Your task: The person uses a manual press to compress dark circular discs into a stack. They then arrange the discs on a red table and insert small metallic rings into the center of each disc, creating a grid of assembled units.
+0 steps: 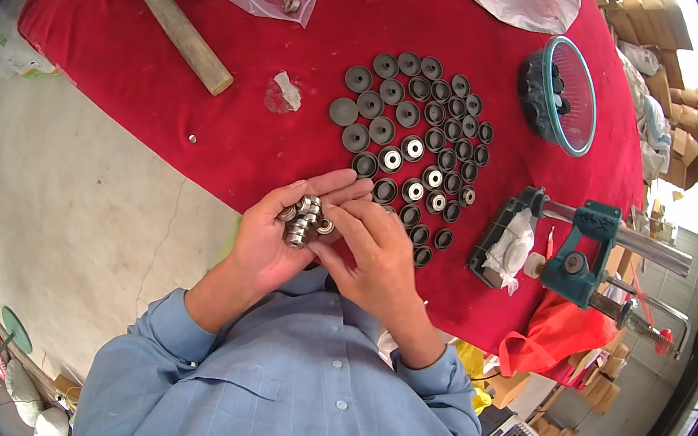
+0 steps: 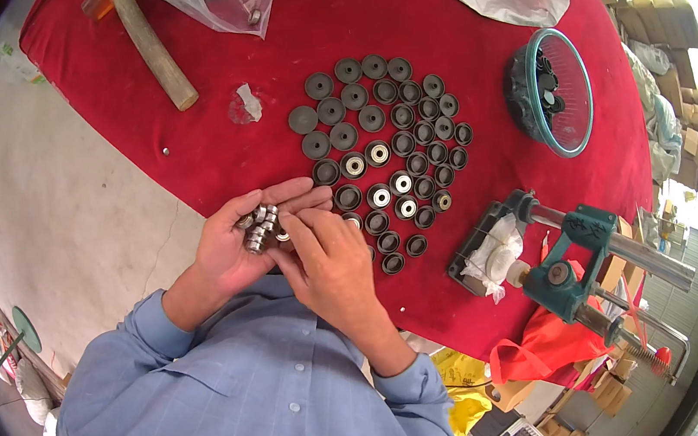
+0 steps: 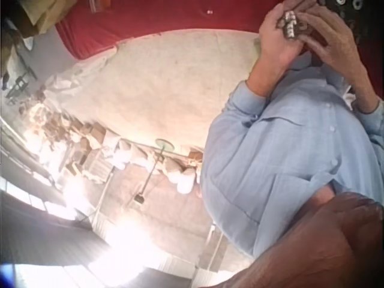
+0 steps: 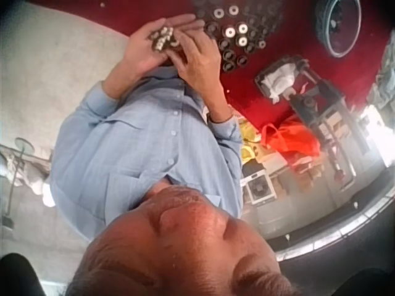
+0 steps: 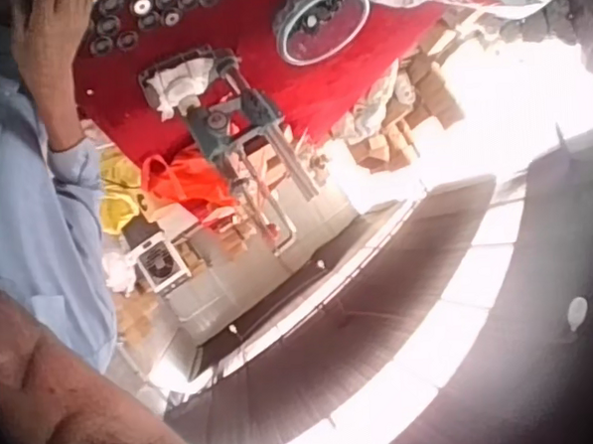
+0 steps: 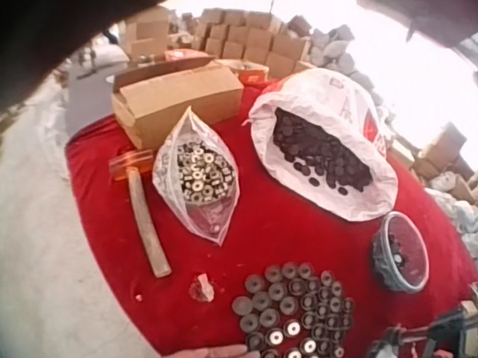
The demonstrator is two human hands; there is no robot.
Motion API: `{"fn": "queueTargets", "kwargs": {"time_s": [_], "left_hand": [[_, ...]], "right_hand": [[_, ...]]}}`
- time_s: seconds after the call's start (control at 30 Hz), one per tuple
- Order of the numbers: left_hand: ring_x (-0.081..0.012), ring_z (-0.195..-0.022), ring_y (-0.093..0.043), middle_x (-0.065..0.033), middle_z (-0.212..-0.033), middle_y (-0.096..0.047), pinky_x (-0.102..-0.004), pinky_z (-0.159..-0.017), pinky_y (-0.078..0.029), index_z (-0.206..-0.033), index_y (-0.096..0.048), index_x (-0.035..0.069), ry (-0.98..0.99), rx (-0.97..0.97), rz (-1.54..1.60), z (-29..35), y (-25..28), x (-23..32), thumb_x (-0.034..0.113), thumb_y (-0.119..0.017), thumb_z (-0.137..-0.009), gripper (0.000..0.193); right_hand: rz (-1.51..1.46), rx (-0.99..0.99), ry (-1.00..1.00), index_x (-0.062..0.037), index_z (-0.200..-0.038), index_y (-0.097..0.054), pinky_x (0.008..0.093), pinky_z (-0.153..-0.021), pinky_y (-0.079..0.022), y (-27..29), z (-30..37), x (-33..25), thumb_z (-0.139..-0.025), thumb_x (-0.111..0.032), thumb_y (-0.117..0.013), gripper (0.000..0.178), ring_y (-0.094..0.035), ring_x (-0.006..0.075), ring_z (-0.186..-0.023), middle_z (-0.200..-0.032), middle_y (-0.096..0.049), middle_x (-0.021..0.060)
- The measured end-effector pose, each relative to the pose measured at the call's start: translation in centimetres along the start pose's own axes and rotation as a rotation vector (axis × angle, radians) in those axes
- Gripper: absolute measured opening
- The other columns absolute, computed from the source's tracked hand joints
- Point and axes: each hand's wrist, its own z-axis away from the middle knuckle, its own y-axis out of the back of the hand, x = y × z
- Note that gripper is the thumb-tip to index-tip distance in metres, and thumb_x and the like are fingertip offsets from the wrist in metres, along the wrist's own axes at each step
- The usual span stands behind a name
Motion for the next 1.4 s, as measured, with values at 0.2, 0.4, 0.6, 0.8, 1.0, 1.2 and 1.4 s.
{"fn": "queueTargets", "kwargs": {"time_s": [0.2,0.4,0.6,0.8,1.0,1.2,1.4], "left_hand": [[-0.0377,-0.148,-0.047,-0.0245,-0.16,-0.048,-0.0521,-0.127,-0.035,-0.154,-0.046,-0.008,-0.014,0.018,-0.04,0.0,0.0,0.0,0.028,-0.036,-0.109,0.058],[-0.0355,-0.146,-0.049,-0.0252,-0.157,-0.051,-0.0482,-0.123,-0.042,-0.152,-0.047,-0.009,-0.018,0.045,-0.014,0.5,-0.2,0.5,0.027,-0.039,-0.109,0.057],[-0.0332,-0.137,-0.058,-0.0248,-0.149,-0.058,-0.0454,-0.115,-0.05,-0.149,-0.051,-0.01,-0.139,0.201,-0.169,1.9,-1.2,2.7,0.027,-0.041,-0.11,0.053],[-0.0317,-0.128,-0.065,-0.0253,-0.142,-0.063,-0.0419,-0.106,-0.057,-0.147,-0.053,-0.009,-0.123,0.203,-0.144,1.6,-0.5,3.3,0.026,-0.041,-0.112,0.05],[-0.0319,-0.123,-0.068,-0.0259,-0.139,-0.064,-0.0409,-0.103,-0.06,-0.145,-0.054,-0.009,-0.11,0.165,-0.177,1.5,0.6,3.5,0.028,-0.038,-0.114,0.05],[-0.036,-0.13,-0.064,-0.0282,-0.143,-0.062,-0.0447,-0.108,-0.057,-0.145,-0.052,-0.01,-0.111,0.195,-0.168,1.6,0.2,3.4,0.027,-0.037,-0.115,0.05],[-0.0379,-0.14,-0.057,-0.0283,-0.15,-0.056,-0.0475,-0.116,-0.051,-0.147,-0.05,-0.011,-0.124,0.192,-0.125,1.5,-0.8,3.1,0.026,-0.038,-0.114,0.051]], "right_hand": [[-0.055,0.095,0.01,-0.0042,-0.125,-0.066,0.0423,-0.081,-0.052,-2.2,0.1,-0.1,-0.083,-0.004,-0.079,0.044,-0.068,0.031,-0.097,-0.113,-0.069,0.0116],[-0.073,0.002,0.023,-0.0054,-0.116,-0.066,0.0382,-0.08,-0.056,-0.3,-1.0,0.2,-0.077,0.001,-0.082,0.042,-0.071,0.025,-0.086,-0.106,-0.072,0.0105],[0.031,0.308,-0.068,-0.0044,-0.105,-0.064,0.0378,-0.068,-0.057,1.0,-5.6,3.2,-0.081,0.002,-0.079,0.029,-0.07,0.0248,-0.079,-0.101,-0.07,0.0095],[0.169,0.288,0.027,-0.002,-0.104,-0.066,0.0411,-0.078,-0.057,-1.4,-6.8,4.9,-0.082,0.001,-0.079,0.026,-0.069,0.0297,-0.092,-0.105,-0.07,0.0116],[0.224,0.229,0.077,0.0007,-0.111,-0.072,0.0435,-0.082,-0.055,-1.9,-5.9,5.0,-0.084,0.003,-0.075,0.027,-0.067,0.0321,-0.097,-0.113,-0.068,0.0119],[0.502,0.178,0.041,-0.0002,-0.128,-0.072,0.0431,-0.095,-0.046,-2.5,-3.8,3.8,-0.085,-0.003,-0.068,0.043,-0.063,0.0293,-0.113,-0.131,-0.066,0.0094],[0.398,0.183,-0.007,-0.0028,-0.13,-0.071,0.0423,-0.096,-0.045,-1.7,-4.0,3.1,-0.088,-0.003,-0.067,0.042,-0.062,0.0289,-0.117,-0.131,-0.067,0.0099]]}}
